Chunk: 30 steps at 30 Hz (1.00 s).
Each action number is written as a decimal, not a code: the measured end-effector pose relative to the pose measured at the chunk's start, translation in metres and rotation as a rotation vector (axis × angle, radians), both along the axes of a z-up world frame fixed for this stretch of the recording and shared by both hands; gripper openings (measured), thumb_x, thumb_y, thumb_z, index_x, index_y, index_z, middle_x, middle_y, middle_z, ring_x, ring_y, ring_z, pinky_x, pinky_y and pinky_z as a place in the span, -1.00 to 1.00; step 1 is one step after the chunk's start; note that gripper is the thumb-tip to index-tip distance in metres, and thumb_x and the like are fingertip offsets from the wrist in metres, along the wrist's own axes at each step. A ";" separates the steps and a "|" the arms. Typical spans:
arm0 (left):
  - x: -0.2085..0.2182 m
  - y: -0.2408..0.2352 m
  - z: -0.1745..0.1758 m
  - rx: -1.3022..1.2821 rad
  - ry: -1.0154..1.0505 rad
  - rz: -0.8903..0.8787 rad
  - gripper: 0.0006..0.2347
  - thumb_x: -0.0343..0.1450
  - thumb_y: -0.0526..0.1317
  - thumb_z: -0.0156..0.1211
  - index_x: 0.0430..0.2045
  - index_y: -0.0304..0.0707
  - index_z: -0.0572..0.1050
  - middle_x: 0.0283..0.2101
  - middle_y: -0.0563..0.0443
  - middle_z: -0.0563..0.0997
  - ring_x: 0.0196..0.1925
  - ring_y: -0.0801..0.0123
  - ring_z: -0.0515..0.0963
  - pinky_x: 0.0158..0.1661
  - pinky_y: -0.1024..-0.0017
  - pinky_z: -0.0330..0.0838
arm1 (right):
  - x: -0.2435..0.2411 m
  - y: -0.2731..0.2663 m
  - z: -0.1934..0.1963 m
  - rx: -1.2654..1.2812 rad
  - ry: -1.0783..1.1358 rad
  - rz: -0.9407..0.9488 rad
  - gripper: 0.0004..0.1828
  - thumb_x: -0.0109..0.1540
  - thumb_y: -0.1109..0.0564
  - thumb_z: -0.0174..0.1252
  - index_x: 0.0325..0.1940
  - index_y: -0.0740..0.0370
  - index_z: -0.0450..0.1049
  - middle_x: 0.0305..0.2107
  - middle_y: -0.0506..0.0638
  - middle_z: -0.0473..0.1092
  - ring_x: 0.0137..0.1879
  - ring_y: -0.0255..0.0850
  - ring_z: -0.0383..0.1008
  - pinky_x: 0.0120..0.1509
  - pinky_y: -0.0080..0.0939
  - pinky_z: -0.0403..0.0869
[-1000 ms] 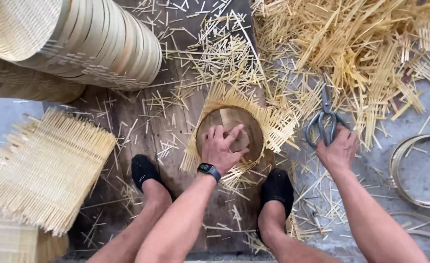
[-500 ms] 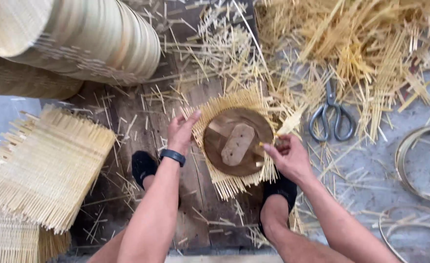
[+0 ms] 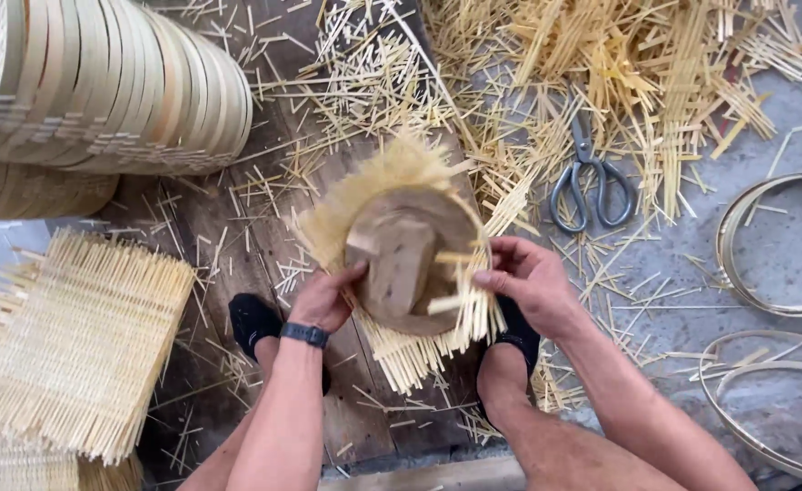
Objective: The person sits on a low stool in a bamboo workshop and trims the overhanging ends of a square woven bamboo mat with scissors, cutting around a round wooden form placed on the mat. They then fit and press a thin bamboo rim ring around the trimmed circular mat, working the ring into place by hand before trimming the next mat.
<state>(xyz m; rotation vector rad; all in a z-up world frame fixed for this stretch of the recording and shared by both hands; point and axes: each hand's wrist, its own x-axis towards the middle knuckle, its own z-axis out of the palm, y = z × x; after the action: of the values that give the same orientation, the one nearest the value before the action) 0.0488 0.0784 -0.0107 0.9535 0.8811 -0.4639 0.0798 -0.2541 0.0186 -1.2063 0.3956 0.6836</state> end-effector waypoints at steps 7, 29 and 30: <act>-0.017 0.019 -0.014 -0.114 -0.045 0.105 -0.66 0.38 -0.29 0.25 0.02 -0.47 0.50 0.00 -0.21 0.65 0.01 0.18 0.67 0.08 0.23 0.55 | 0.019 0.017 0.046 -0.052 -0.127 0.108 -0.59 0.22 0.14 0.28 0.10 0.37 0.46 -0.22 0.01 0.52 -0.16 -0.31 0.52 -0.07 -0.29 0.53; 0.016 -0.033 0.129 0.780 -0.718 -0.158 -0.71 0.40 -0.35 0.39 0.00 -0.39 0.55 -0.03 -0.19 0.70 -0.04 0.24 0.69 0.01 0.35 0.59 | 0.050 0.019 -0.003 0.274 0.123 0.004 -0.10 0.23 -0.56 -0.21 0.18 0.24 0.49 0.02 -0.03 0.52 0.15 -0.19 0.42 0.10 -0.16 0.38; 0.016 -0.035 0.134 0.780 -0.732 -0.156 -0.71 0.40 -0.35 0.39 0.00 -0.39 0.55 -0.03 -0.19 0.70 -0.04 0.24 0.69 0.01 0.35 0.59 | 0.055 0.021 -0.014 0.274 0.110 0.003 -0.10 0.23 -0.56 -0.21 0.18 0.24 0.49 0.02 -0.03 0.52 0.15 -0.19 0.42 0.10 -0.16 0.38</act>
<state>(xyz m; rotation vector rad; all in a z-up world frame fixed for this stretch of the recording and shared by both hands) 0.0653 0.0437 0.1233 1.7641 0.2904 0.1461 0.1345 -0.2332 0.0048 -0.9128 0.3777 0.7819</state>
